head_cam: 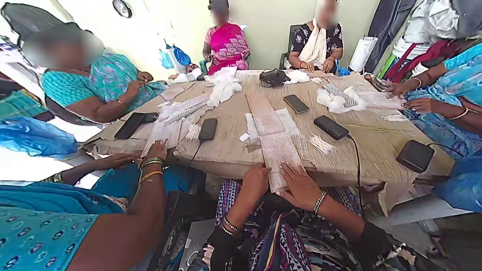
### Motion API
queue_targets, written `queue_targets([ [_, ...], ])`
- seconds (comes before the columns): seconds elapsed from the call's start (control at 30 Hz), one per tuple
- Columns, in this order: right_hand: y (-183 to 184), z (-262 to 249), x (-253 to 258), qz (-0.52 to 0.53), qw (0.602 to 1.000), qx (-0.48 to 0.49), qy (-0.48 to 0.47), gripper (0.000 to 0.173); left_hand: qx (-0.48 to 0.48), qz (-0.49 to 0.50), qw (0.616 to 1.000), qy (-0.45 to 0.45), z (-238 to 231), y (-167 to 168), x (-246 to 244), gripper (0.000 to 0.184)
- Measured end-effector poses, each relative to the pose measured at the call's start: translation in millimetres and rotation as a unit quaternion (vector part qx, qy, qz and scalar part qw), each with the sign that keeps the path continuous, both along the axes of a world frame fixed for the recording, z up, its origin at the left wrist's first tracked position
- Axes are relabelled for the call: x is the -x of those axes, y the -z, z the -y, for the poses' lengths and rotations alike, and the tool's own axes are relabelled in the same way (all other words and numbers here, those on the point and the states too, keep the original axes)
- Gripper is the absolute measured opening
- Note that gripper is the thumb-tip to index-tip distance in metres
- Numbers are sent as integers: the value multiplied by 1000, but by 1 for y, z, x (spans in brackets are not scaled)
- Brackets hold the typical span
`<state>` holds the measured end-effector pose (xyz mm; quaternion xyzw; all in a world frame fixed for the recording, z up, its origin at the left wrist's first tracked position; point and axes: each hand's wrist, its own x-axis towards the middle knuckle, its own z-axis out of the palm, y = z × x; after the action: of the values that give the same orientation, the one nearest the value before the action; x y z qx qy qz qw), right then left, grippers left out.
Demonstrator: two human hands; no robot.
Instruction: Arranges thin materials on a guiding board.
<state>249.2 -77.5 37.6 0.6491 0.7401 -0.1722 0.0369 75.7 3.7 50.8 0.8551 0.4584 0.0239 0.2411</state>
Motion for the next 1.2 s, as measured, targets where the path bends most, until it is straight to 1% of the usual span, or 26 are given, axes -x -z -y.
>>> queue_targets([
  [0.1,-12,26,0,17,999,37,-27,93,-23,56,998,4,22,11,13,33],
  [0.17,-25,38,0,13,999,37,-36,86,-62,101,993,4,37,19,19,29],
  [0.2,-29,41,-2,-13,999,-2,-29,77,-93,131,987,1,42,24,20,26],
  [0.23,-27,42,-3,-49,995,-88,-17,66,-137,166,977,-4,45,30,19,23],
  [0.27,-20,38,-4,-82,979,-187,-8,57,-180,194,964,-10,44,36,18,20],
  [0.3,-12,29,-3,-96,964,-250,-6,53,-214,212,953,-17,41,41,17,18],
  [0.33,-8,19,-3,-89,965,-247,-3,54,-230,217,948,-23,36,43,16,18],
  [0.37,-7,9,-3,-68,977,-200,1,60,-229,213,949,-29,32,43,15,18],
  [0.4,-8,-1,-3,-41,990,-133,7,69,-218,204,954,-34,29,43,13,19],
  [0.43,-6,-10,-3,-22,996,-84,12,76,-211,199,956,-36,26,43,10,20],
  [0.47,-1,-17,-3,-11,998,-59,13,80,-212,197,957,-36,24,45,9,20],
  [0.53,6,-16,-2,-4,999,-52,3,84,-217,197,956,-32,22,49,10,20],
  [0.63,6,8,-4,-15,999,-30,-14,88,-241,210,947,-17,27,57,15,17],
  [0.73,-5,35,-8,-16,999,-2,-41,89,-276,225,934,4,32,61,17,15],
  [0.77,-11,41,-9,-19,999,0,-51,85,-281,227,932,8,35,62,18,14],
  [0.8,-18,46,-10,-33,998,-8,-53,78,-283,230,931,9,38,63,19,14],
  [0.87,-18,46,-12,-82,989,-120,-21,52,-285,238,929,7,43,63,21,14],
  [0.93,-9,35,-14,-70,972,-223,3,30,-286,250,925,4,46,62,23,14],
  [1.0,-2,24,-17,-49,966,-255,-1,17,-296,259,919,1,47,60,25,15],
  [1.07,-1,20,-19,-47,963,-265,-8,14,-298,253,920,3,45,56,25,15],
  [1.2,-3,19,-15,-54,966,-251,-7,18,-245,178,952,31,42,44,22,18],
])
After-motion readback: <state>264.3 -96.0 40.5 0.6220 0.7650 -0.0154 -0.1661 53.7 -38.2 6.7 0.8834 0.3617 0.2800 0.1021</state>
